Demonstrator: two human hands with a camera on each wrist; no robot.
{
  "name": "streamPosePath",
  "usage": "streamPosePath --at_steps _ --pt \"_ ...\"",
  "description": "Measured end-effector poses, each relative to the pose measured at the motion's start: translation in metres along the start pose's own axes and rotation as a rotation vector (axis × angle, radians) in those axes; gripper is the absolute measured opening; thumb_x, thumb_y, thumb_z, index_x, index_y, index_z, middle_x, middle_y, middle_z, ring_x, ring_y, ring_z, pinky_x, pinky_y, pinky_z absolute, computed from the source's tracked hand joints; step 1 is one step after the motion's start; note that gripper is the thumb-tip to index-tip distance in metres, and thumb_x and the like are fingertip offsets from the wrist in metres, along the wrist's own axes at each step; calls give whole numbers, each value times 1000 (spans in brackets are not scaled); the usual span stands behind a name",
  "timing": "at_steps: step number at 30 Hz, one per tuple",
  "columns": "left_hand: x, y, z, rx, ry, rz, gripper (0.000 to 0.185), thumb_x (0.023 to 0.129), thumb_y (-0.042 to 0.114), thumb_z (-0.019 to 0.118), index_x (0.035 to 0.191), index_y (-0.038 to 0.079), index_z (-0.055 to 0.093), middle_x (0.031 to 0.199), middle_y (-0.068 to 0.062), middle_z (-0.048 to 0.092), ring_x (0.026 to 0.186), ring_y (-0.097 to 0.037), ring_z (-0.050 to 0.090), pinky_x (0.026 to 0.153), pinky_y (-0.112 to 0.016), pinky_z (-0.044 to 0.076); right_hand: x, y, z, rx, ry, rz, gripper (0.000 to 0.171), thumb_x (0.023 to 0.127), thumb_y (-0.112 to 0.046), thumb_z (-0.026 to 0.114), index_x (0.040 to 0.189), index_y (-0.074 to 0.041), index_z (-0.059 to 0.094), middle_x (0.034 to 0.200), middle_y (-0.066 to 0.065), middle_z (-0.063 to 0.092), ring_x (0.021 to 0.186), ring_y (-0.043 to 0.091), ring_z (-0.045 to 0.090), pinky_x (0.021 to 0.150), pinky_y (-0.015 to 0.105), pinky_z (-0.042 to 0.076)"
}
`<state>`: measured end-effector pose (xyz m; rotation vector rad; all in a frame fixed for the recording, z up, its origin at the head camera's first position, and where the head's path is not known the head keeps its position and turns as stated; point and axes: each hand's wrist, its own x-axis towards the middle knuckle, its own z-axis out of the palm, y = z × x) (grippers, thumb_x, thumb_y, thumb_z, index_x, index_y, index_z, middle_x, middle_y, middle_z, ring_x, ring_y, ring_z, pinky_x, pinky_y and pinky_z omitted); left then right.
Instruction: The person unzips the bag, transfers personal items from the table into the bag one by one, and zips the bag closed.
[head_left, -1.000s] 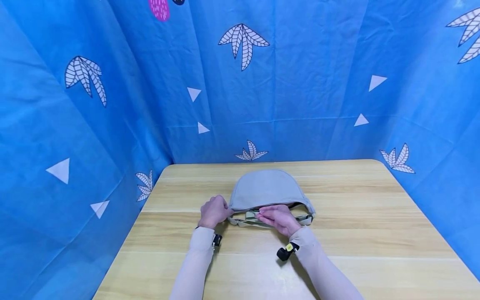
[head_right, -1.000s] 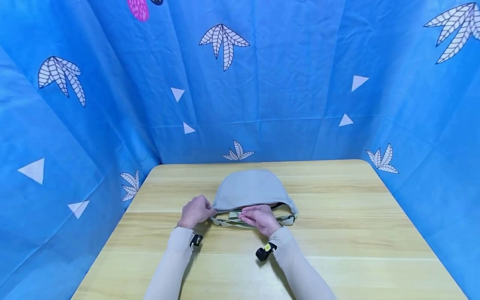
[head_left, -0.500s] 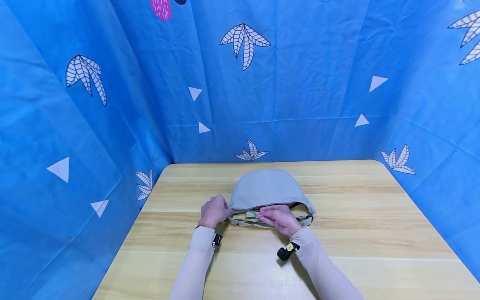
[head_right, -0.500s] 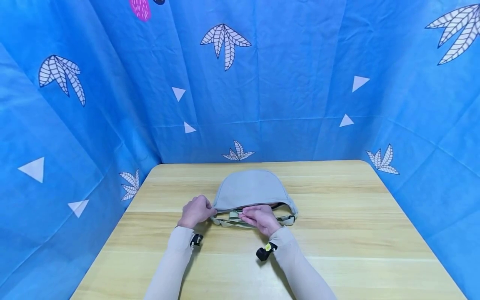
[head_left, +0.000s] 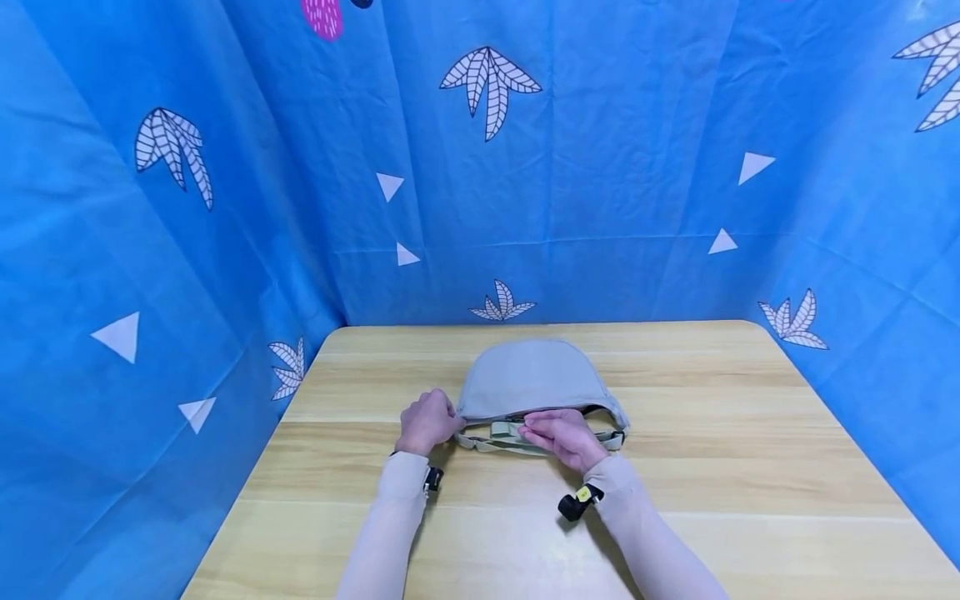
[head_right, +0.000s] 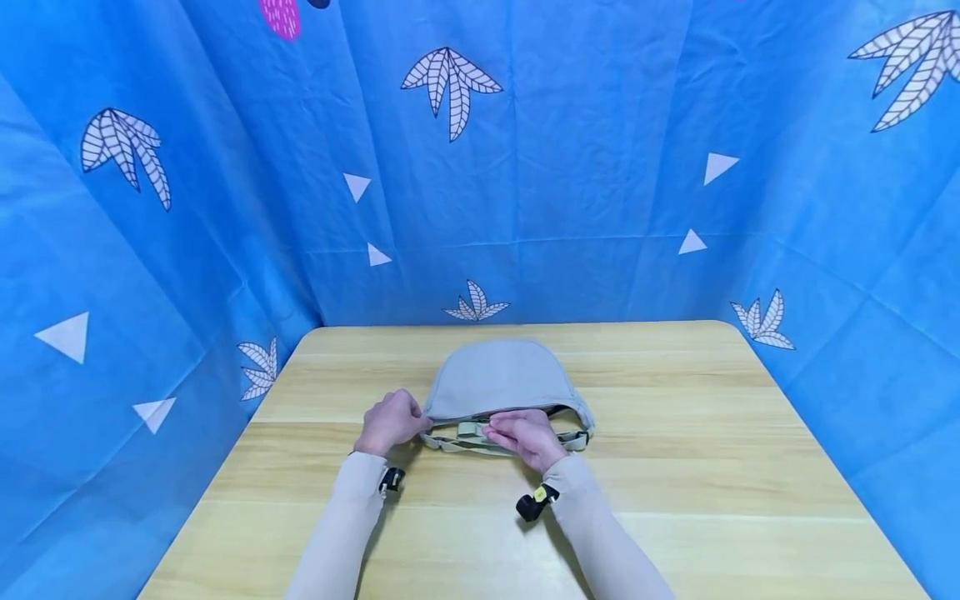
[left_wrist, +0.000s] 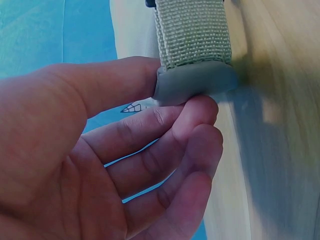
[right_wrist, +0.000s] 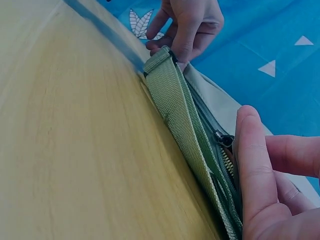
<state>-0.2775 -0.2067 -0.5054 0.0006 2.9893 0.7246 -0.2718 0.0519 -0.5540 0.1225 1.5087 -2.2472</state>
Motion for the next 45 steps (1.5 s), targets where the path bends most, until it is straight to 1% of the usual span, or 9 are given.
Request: streamPosePath --at_steps 10,16,21,27,33,40,42,45 --pt "-1 0 1 3 -1 -7 39 86 28 82 55 17 60 55 4 58 54 -14 54 59 -33 39 -1 0 -2 10 -20 -4 41 97 10 58 135 23 47 92 12 79 88 17 78 86 23 60" --pt "0 0 1 -1 0 1 42 86 27 82 52 17 58 52 5 55 53 -14 54 57 -33 39 -3 -2 -1 18 -2 -1 42 98 12 55 138 23 45 91 11 78 87 16 78 85 22 60" --pt "1 0 1 2 1 -1 45 85 28 83 51 18 56 50 6 52 51 -13 52 57 -32 38 -3 -2 -2 20 -4 -5 40 97 12 55 136 22 47 92 12 78 88 16 78 86 22 60" --pt "0 1 1 -11 -3 2 40 85 27 83 54 16 62 50 6 54 50 -13 52 56 -32 39 -2 -2 -6 16 -13 -11 42 98 12 53 137 24 44 91 11 78 88 15 78 86 22 60" --pt "0 0 1 -6 5 2 45 86 28 82 50 18 56 48 7 48 52 -14 51 57 -33 38 -2 -2 -6 12 -26 -18 41 98 13 54 136 25 45 91 10 78 88 15 78 86 22 60" --pt "-1 1 -1 -6 -1 -3 35 86 27 82 58 13 67 53 6 56 55 -15 54 59 -33 39 -3 -5 -7 10 -17 -13 43 99 11 54 139 24 43 94 12 78 89 15 78 87 22 59" --pt "-1 1 -1 -10 -1 -7 36 86 27 82 57 14 65 53 5 55 55 -15 53 59 -33 39 -4 -5 -7 9 -20 -12 43 99 11 54 139 24 43 94 12 78 89 15 78 88 22 59" --pt "-1 1 -1 -14 1 -9 41 86 26 82 53 16 59 52 6 51 54 -15 52 57 -33 38 -4 -4 -7 11 -25 -11 43 98 11 54 138 24 44 94 12 78 89 16 78 88 23 59"
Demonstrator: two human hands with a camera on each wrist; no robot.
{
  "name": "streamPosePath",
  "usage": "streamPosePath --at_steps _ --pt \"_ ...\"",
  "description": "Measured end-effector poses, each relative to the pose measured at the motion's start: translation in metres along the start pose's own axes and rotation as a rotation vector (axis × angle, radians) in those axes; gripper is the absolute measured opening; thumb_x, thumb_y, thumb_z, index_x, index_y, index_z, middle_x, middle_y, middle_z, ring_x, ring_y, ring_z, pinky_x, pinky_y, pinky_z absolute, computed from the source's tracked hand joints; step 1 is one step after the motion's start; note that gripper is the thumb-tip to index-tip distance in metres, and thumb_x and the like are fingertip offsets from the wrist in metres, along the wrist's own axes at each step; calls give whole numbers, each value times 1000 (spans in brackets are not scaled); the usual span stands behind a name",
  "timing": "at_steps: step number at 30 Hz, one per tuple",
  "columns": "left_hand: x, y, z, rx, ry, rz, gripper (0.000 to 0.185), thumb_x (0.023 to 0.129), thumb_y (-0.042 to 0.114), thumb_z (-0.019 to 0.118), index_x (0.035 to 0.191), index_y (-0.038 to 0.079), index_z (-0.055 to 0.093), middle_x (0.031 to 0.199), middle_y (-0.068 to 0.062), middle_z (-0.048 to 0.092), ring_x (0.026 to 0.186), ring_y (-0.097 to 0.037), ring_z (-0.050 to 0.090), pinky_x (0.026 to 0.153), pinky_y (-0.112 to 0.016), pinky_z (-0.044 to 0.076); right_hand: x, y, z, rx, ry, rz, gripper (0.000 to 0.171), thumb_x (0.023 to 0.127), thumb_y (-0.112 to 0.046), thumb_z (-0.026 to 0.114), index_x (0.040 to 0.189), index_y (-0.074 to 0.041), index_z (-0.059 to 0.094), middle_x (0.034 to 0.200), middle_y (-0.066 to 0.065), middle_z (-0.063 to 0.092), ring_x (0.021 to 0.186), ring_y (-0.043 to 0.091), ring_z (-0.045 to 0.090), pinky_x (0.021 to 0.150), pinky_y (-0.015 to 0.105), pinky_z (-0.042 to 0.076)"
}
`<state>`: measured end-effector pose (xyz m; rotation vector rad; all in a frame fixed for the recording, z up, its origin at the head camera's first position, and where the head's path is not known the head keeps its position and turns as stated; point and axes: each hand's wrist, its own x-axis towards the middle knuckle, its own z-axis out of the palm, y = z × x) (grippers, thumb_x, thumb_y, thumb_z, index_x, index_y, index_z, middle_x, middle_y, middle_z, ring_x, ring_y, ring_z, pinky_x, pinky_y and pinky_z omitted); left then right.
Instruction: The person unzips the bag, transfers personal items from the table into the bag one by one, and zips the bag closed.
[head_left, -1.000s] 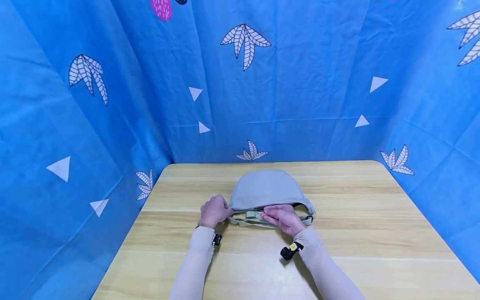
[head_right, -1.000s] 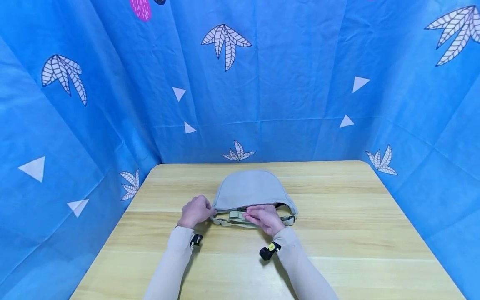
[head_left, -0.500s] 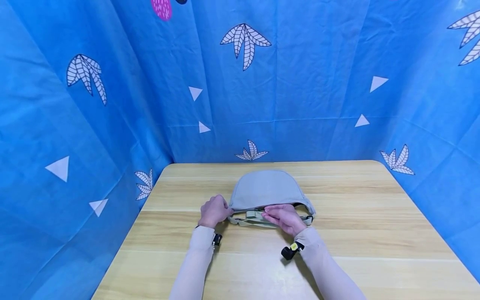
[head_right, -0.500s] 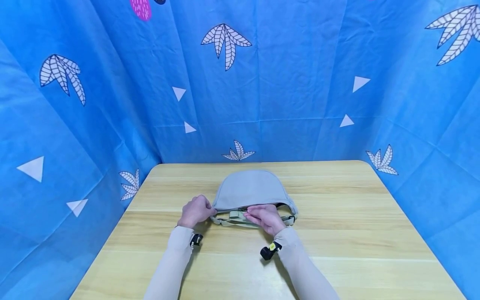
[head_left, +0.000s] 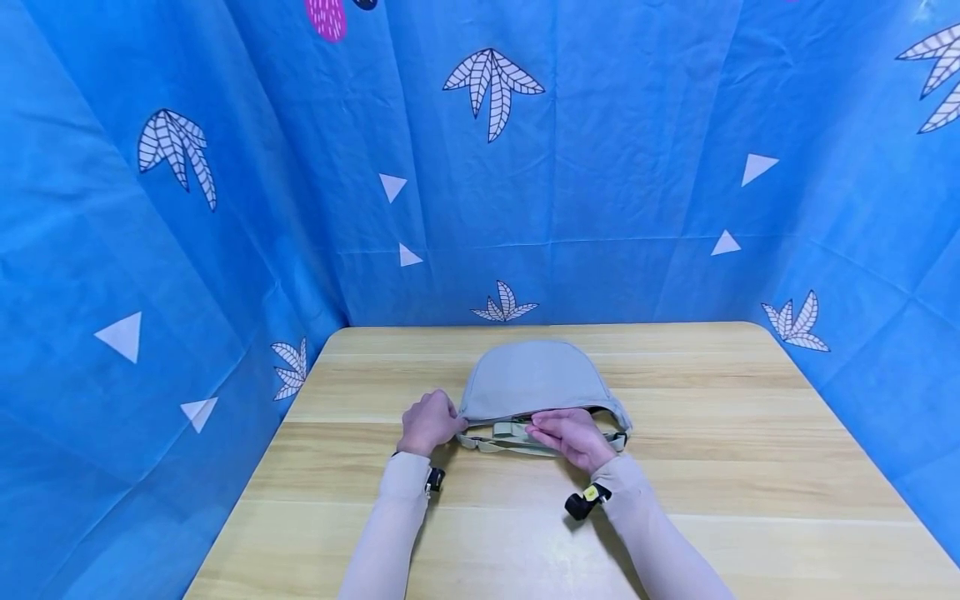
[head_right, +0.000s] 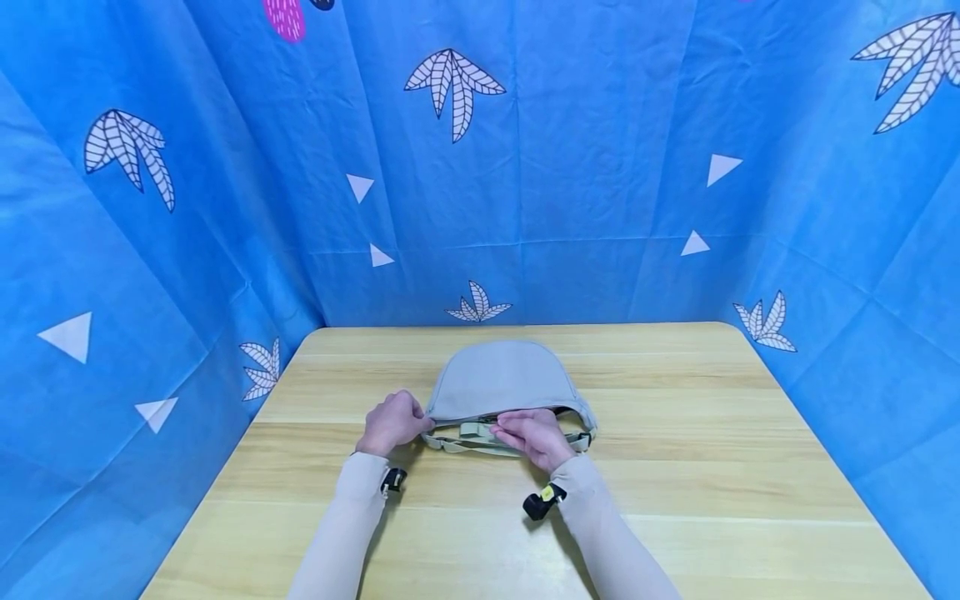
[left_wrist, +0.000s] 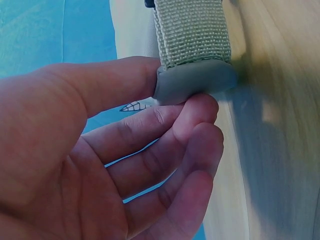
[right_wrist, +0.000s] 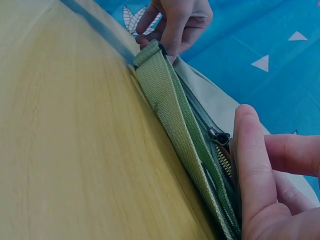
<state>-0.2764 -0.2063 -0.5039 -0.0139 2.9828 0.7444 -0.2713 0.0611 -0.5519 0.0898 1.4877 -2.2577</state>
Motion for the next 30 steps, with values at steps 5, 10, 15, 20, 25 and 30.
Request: streamPosePath --at_steps 5,10,15,20,25,30 --pt "-2 0 -1 1 3 4 45 85 26 82 51 18 54 50 7 47 53 -15 51 56 -33 37 0 0 0 -4 -4 -2 44 99 11 53 139 25 42 95 12 78 89 15 77 87 22 59" --pt "-2 0 -1 9 6 7 44 85 27 82 52 18 56 53 5 51 55 -16 52 57 -33 38 -1 -2 -1 -8 -14 -5 45 99 11 53 140 25 40 95 11 78 90 14 77 87 21 59" --pt "-1 1 -1 11 3 8 39 84 27 82 54 18 59 55 6 54 57 -16 54 60 -33 38 -1 -1 -5 -8 -21 -9 44 99 12 52 140 25 40 94 10 78 90 14 77 87 21 59" --pt "0 -1 -1 15 4 4 42 84 27 82 52 18 57 52 6 51 55 -15 52 59 -33 38 0 -2 -5 -9 -7 -3 41 99 12 52 137 23 46 95 10 77 90 15 77 88 22 59" --pt "-1 -2 -1 11 5 1 43 85 27 82 52 18 56 53 6 51 56 -15 53 61 -34 39 0 -3 -5 -11 -3 10 41 99 11 53 138 22 45 97 11 77 91 15 77 89 22 59" --pt "-2 -1 -1 8 -8 -2 44 87 28 81 52 18 56 52 6 50 55 -15 52 59 -33 39 -2 -4 -8 -14 -16 11 45 100 11 52 141 24 41 100 12 77 92 15 77 90 22 59"
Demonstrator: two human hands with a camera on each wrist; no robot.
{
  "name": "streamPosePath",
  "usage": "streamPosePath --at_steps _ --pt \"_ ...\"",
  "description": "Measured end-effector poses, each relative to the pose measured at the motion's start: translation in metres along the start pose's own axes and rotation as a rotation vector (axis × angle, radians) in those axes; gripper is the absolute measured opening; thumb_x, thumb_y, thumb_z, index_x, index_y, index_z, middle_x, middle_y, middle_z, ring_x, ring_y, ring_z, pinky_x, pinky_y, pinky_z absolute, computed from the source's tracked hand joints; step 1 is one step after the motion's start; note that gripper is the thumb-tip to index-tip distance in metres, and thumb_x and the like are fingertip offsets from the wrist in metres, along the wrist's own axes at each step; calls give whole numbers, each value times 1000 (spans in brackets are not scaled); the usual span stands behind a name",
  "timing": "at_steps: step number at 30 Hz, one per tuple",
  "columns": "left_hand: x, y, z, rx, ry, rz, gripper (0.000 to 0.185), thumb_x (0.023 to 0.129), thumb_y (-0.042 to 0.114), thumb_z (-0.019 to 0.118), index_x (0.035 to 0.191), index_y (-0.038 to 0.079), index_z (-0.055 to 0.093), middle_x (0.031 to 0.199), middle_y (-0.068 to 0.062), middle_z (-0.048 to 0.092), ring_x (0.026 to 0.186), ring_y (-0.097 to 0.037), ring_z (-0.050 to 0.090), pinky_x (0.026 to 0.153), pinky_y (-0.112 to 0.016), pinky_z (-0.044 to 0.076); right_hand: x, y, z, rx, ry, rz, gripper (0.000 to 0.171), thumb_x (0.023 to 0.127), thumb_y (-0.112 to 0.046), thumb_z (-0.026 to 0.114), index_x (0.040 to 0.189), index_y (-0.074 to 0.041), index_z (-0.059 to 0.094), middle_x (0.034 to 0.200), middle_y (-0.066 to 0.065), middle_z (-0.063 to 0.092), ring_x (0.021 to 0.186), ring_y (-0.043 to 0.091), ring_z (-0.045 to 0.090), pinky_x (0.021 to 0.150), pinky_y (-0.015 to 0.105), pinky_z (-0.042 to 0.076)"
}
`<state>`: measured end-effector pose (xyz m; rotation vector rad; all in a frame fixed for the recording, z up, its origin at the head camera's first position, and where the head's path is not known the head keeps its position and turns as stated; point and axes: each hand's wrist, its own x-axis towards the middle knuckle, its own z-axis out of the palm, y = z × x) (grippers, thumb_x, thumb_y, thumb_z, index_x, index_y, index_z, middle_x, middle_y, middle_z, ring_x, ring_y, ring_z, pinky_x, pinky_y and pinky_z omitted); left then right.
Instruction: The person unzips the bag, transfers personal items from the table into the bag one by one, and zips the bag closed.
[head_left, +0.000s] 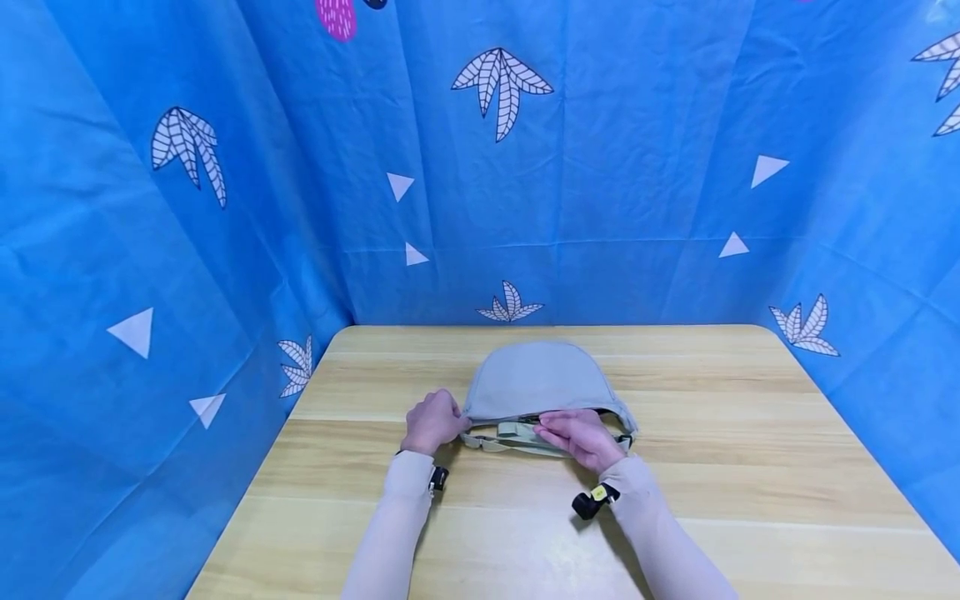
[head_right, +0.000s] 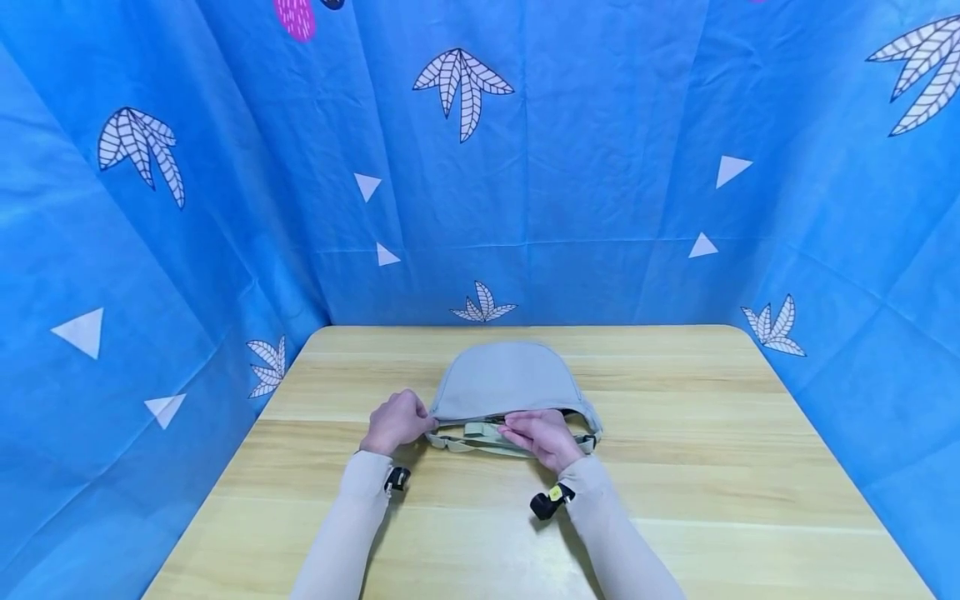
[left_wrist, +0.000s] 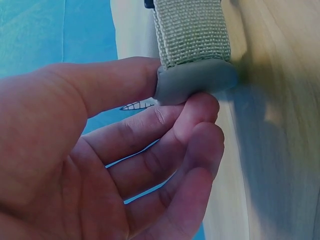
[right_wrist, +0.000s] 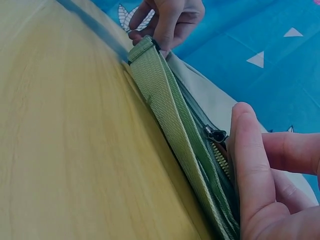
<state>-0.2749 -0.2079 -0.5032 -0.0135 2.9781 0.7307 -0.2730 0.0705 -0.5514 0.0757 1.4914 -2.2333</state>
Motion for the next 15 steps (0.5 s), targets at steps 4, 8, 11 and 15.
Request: streamPosePath --at_steps 4,8,11,15 --pt "0 1 0 6 5 -2 45 86 28 82 51 19 54 53 7 47 56 -14 49 58 -33 38 -2 -2 -3 2 -16 1 47 99 10 53 142 24 39 97 11 78 92 15 78 89 22 59" --pt "-1 1 -1 3 8 -1 44 85 27 83 51 19 55 53 7 47 57 -15 50 59 -32 37 -3 -4 -5 -1 -26 -2 46 99 10 53 141 24 39 96 10 78 93 15 78 89 22 59" --pt "-1 2 -1 0 0 -6 46 86 27 82 51 19 54 52 7 46 56 -14 49 58 -32 37 -3 -4 -6 -2 -25 -2 45 99 10 54 140 24 41 97 11 78 92 15 78 89 22 59" --pt "-1 2 0 3 -4 -16 46 85 28 83 50 19 54 52 7 45 56 -15 49 58 -33 37 -4 -5 -7 4 -37 2 45 99 10 54 140 24 41 98 11 78 93 15 78 90 22 59"
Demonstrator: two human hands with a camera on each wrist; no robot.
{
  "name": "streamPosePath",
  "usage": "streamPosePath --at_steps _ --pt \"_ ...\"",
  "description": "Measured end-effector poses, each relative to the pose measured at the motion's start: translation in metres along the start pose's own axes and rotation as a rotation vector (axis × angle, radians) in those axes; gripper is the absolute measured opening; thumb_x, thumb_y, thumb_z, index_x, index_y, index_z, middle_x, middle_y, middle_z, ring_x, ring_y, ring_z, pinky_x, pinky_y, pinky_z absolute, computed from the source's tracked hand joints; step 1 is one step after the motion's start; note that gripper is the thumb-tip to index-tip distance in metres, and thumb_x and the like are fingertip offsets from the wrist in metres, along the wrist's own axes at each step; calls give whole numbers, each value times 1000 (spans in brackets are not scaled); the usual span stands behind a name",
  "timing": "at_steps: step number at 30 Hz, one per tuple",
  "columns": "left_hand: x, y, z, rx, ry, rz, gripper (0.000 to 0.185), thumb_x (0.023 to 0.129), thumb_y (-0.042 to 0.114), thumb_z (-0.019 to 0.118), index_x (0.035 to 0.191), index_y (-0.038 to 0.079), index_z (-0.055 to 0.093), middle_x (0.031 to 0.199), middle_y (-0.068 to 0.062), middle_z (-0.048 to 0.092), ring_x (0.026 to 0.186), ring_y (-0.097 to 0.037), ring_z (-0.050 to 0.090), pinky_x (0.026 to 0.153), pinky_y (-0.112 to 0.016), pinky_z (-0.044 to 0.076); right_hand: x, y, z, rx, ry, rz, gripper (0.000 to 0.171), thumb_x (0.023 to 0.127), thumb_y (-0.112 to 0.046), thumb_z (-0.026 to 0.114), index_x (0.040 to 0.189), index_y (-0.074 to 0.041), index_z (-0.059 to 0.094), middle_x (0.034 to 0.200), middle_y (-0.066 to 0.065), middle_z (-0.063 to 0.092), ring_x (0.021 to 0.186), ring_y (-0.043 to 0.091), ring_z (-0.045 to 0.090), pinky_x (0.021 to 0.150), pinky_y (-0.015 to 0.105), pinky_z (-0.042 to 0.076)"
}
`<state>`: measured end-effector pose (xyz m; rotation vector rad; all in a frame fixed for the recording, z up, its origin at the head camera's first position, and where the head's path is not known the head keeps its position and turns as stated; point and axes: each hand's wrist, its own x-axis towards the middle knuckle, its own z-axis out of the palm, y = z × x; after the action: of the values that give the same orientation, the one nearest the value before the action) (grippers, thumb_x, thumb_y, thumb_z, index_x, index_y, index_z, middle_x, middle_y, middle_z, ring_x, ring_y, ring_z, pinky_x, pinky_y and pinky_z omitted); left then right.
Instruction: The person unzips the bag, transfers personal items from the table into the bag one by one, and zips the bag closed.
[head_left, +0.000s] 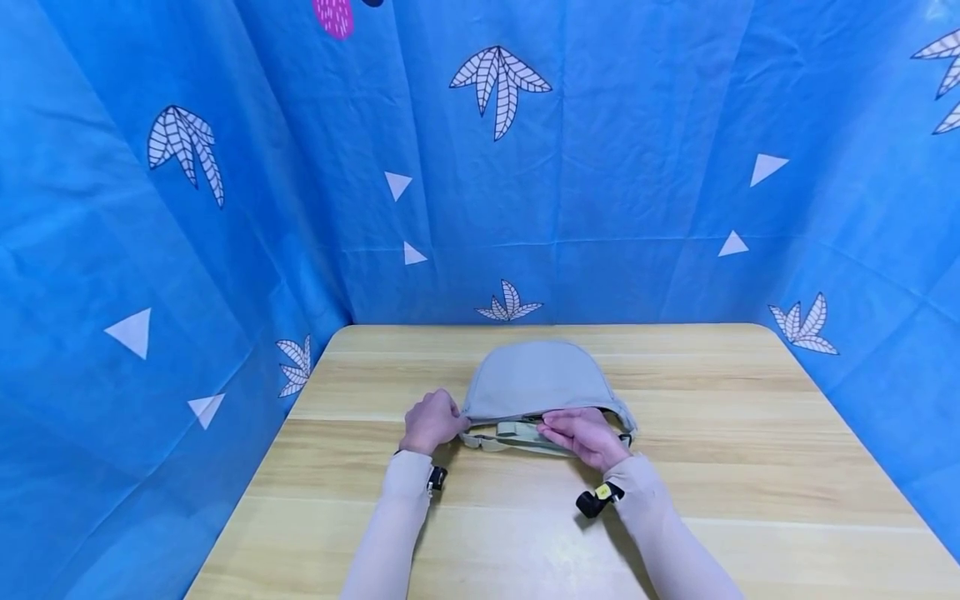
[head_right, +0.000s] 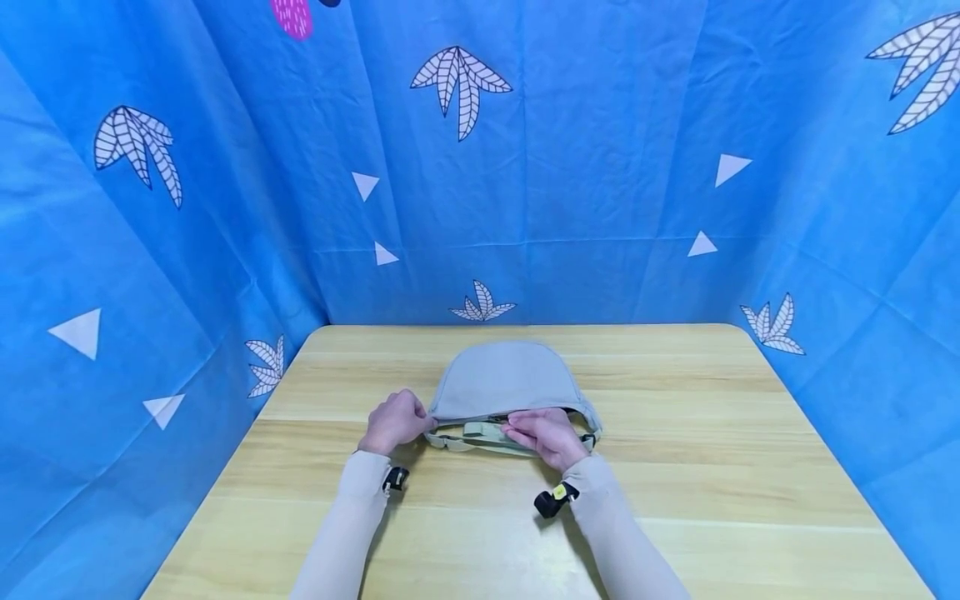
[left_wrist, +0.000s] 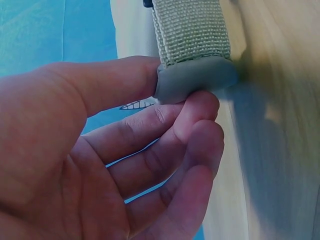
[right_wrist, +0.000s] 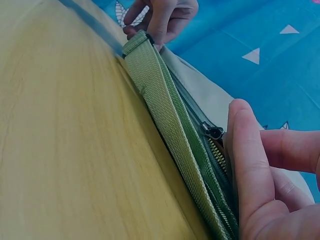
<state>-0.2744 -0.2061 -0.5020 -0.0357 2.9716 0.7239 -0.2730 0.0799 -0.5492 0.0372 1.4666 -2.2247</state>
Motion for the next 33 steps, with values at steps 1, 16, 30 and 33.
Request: streamPosePath --at_steps 1,16,30,33 --pt "0 -1 0 1 0 -2 45 85 28 83 51 19 55 53 7 47 57 -15 49 59 -33 37 0 0 0 4 -2 1 46 100 10 53 141 24 40 98 11 78 93 15 78 90 22 59" --pt "3 -5 -1 -21 0 15 49 87 26 81 48 19 51 47 8 45 47 -11 46 52 -30 34 -5 -3 -12 6 29 -30 47 100 11 50 143 25 35 99 11 78 93 14 78 88 20 59" --pt "4 -6 2 -17 9 17 48 87 27 81 49 19 52 47 7 45 48 -13 48 53 -31 36 -7 -5 -15 -18 22 -28 46 101 10 51 142 24 36 99 11 78 93 14 78 88 20 59" --pt "3 -6 1 -16 10 12 50 87 27 81 48 19 50 46 7 43 47 -13 47 53 -31 36 -7 -5 -15 -32 19 -30 48 100 10 52 143 24 36 99 11 78 92 14 78 88 20 59"
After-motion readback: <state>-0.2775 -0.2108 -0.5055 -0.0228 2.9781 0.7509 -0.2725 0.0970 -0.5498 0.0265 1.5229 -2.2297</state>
